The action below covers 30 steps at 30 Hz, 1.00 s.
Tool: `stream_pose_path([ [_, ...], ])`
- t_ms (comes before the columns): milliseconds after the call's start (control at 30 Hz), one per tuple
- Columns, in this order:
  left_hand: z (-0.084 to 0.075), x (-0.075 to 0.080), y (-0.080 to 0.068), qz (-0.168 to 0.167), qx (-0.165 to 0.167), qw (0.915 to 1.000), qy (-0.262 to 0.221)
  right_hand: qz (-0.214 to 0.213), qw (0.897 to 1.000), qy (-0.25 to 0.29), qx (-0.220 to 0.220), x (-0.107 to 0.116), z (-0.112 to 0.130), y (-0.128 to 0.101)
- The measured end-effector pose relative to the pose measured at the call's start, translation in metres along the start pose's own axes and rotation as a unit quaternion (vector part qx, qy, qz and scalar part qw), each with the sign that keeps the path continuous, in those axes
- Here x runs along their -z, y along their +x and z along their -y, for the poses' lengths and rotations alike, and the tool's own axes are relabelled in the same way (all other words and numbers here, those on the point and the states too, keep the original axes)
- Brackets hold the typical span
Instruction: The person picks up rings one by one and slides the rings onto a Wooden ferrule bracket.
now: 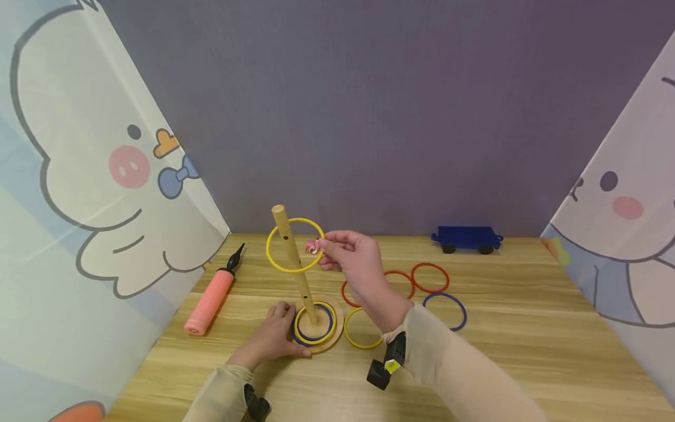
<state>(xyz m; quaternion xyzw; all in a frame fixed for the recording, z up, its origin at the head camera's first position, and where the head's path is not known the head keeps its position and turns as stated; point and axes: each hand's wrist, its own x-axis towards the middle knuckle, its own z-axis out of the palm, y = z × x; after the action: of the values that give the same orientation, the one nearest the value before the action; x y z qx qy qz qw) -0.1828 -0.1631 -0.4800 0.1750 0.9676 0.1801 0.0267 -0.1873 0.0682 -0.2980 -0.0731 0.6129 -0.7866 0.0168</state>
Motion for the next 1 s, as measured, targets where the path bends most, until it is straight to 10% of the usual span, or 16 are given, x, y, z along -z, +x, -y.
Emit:
stream_pose_path([
  [1000,-0.002,0.002,-0.002,-0.013,-0.013,0.9998,-0.003,-0.029,0.994,-0.049,-0.094,0.025,-0.109,-0.012],
])
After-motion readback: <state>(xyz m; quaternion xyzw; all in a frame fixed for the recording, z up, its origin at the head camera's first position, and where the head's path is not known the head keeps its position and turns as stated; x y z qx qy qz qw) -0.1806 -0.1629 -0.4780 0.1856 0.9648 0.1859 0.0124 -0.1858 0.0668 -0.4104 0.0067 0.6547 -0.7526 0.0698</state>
